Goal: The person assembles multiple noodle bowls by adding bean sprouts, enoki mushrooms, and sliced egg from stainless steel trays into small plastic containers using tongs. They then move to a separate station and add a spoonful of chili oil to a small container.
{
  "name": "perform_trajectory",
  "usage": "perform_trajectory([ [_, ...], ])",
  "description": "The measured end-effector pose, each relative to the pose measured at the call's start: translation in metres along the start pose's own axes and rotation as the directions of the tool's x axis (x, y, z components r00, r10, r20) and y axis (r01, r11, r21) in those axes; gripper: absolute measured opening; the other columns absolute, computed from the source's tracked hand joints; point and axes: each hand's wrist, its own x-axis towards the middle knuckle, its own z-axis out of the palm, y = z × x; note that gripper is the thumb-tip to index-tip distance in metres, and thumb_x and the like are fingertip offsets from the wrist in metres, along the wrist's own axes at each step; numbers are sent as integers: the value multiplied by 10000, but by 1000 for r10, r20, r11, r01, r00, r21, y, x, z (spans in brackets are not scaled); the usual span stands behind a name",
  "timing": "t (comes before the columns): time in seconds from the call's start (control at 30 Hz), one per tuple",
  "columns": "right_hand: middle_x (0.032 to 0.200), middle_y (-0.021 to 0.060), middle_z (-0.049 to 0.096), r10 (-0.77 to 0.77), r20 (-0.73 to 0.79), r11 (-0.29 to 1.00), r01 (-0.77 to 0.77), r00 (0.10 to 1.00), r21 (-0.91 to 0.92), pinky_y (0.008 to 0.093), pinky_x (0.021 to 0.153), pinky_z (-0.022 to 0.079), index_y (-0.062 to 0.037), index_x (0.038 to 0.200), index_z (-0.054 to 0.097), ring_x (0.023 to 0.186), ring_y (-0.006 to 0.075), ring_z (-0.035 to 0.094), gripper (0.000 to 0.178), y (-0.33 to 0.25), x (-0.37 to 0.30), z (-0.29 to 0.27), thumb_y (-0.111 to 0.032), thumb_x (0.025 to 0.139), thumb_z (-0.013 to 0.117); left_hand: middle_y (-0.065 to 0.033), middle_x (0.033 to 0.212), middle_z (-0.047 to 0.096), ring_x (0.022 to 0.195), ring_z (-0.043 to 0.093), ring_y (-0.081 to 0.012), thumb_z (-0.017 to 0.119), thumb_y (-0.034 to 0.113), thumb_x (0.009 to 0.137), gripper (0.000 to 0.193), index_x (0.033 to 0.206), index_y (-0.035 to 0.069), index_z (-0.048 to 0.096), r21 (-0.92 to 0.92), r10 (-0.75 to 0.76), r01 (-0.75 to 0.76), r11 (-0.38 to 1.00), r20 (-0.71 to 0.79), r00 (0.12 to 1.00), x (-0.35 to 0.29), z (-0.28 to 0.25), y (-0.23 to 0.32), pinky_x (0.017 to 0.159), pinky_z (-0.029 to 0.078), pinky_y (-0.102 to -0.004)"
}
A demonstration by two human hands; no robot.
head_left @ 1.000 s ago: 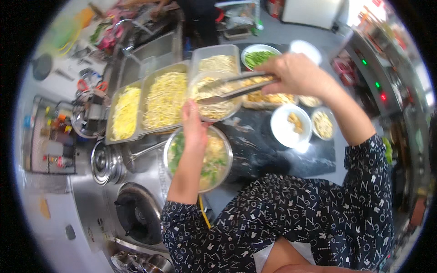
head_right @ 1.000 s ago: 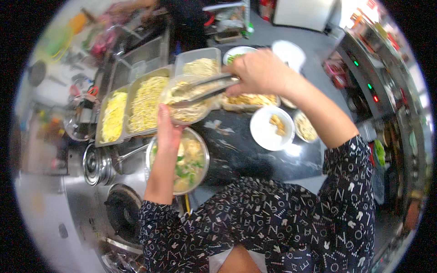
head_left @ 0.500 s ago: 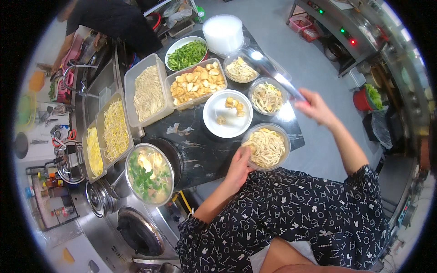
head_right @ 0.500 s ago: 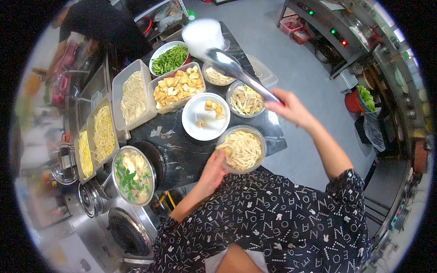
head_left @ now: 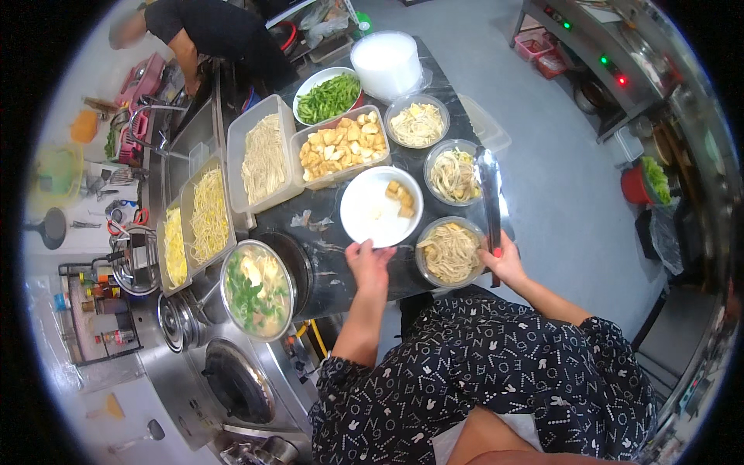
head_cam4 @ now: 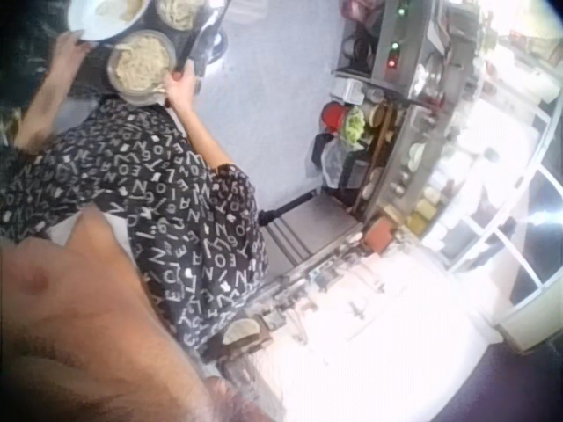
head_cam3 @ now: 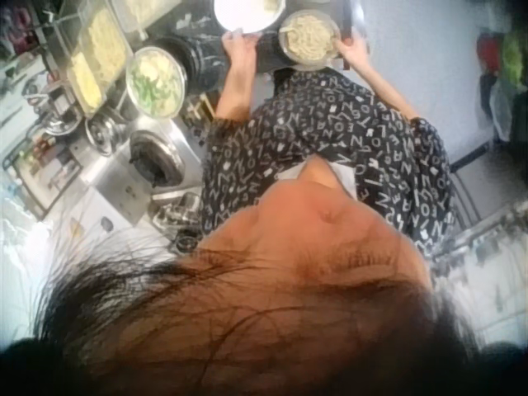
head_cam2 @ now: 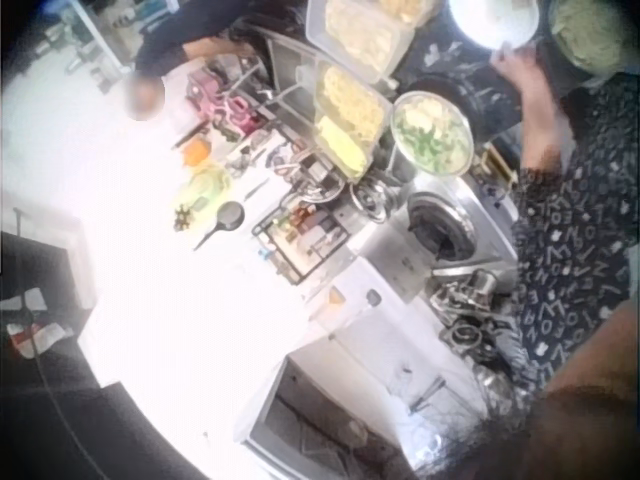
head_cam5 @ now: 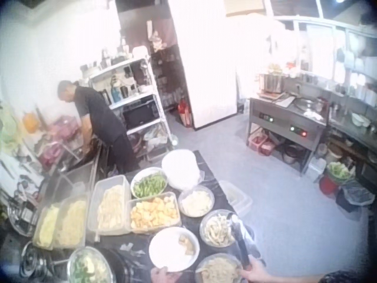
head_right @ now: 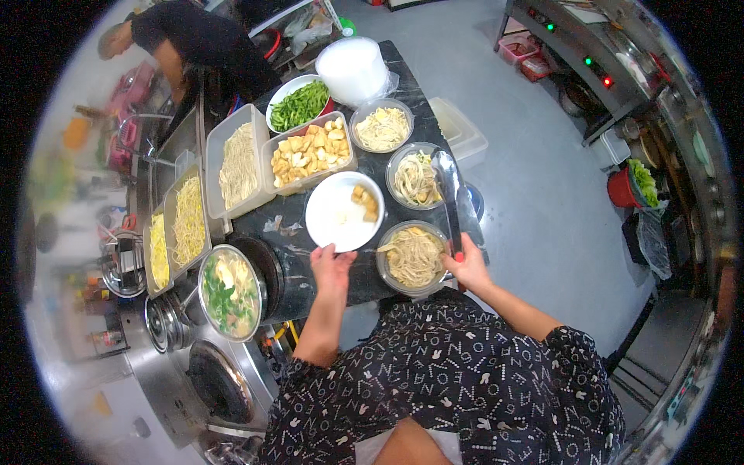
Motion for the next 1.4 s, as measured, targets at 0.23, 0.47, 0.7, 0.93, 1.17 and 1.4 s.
perform_trajectory([
  [0.23,854,136,659,-31,-109,999,28,994,-23,389,735,511,-34,990,523,781,273,652,278,-30,39,51,-161,804,687,-131,897,554,713,625,-249,566,204,977,249,1083,77,380,12,35,-35,999,-14,999,7,-40,45,584,570,-382],
  [0.47,827,79,661,8,-2,933,-7,1000,360,321,632,530,-33,1009,497,690,169,650,267,-40,37,66,-90,829,686,-9,701,475,482,449,-74,556,164,982,122,949,77,476,359,-43,-19,933,166,985,-81,2,50,398,326,-207],
  [0.7,915,20,589,96,-80,882,-48,992,470,243,574,495,-56,1099,478,723,92,578,327,-45,22,18,7,841,669,-205,1162,580,970,615,-269,542,292,979,504,1343,-49,465,589,424,-766,256,644,637,92,198,154,818,496,-379],
  [0.93,880,68,593,200,-360,884,-10,911,467,265,478,483,-31,1104,475,565,142,576,264,-24,-29,-33,-10,879,611,-203,1197,646,1129,623,-332,625,316,849,428,1167,31,660,934,187,-273,-231,318,929,194,312,191,925,510,-431],
  [1.17,885,57,594,133,-276,904,-3,952,427,253,498,485,-24,1126,483,578,111,560,267,-14,-6,-51,-58,903,625,-232,1156,590,1002,650,-400,620,128,795,216,962,40,725,774,539,-515,-367,629,560,164,309,202,858,543,-458],
  [1.4,972,71,578,-220,62,887,173,974,428,187,480,387,-24,1314,446,578,56,482,445,-76,33,-12,-111,895,568,-144,921,608,520,646,-232,548,-57,794,487,1269,34,605,345,690,-822,453,449,568,98,173,300,447,549,-308],
])
